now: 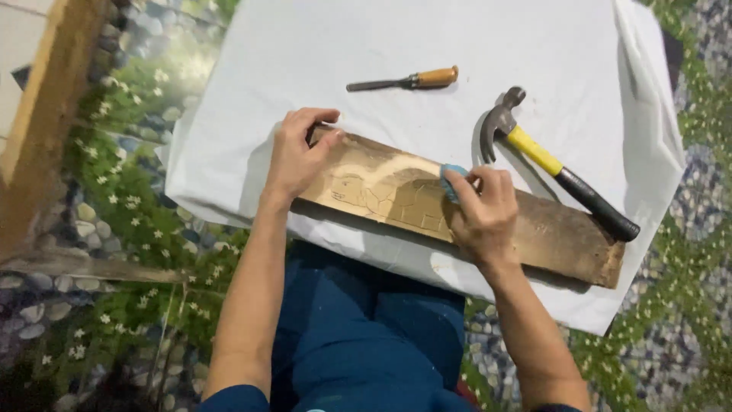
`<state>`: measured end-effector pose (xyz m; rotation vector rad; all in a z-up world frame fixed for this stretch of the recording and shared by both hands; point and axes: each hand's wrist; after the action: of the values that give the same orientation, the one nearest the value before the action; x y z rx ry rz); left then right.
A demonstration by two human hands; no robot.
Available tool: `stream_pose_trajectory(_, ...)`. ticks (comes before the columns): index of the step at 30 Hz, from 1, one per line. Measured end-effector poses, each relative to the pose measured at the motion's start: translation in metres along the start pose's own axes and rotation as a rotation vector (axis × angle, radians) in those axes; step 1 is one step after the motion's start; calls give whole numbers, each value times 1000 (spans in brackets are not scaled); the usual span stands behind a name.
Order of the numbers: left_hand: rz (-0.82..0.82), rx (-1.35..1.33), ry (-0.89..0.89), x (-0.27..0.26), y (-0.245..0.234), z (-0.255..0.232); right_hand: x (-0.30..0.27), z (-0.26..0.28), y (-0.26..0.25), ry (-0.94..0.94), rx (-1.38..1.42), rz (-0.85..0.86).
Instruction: Sanding a wooden turtle carving to smooth the surface after using a hammer and chisel.
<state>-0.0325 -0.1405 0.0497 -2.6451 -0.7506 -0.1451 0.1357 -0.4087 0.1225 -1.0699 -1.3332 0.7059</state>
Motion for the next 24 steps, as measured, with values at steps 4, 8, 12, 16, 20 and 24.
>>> stream_pose_trajectory(4,-36,-133,-65,1,-3,-12,18,12,14,3,6,8)
stream_pose_trajectory(8,-61,-178,-55,-3,-5,-13,36,33,30,-91,17,77)
stream_pose_trajectory(12,-96,-190,17,-1,-6,-10,39,31,40,-162,-29,160)
stream_pose_trajectory(16,-117,-178,23,0,-7,-8,44,31,27,-96,-28,181)
stream_pose_trajectory(20,-129,-187,32,1,-7,-11,27,29,52,-134,38,164)
stream_pose_trajectory(24,-136,-185,29,0,-7,-13,28,19,45,-31,-97,183)
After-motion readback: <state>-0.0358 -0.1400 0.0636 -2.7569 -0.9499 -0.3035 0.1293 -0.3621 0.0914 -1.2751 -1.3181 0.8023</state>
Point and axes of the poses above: each hand's wrist, its own x-axis towards the middle knuckle, its own y-axis out of the palm, z = x × y, and after that the axes turned 14 degrees about z, right-handed
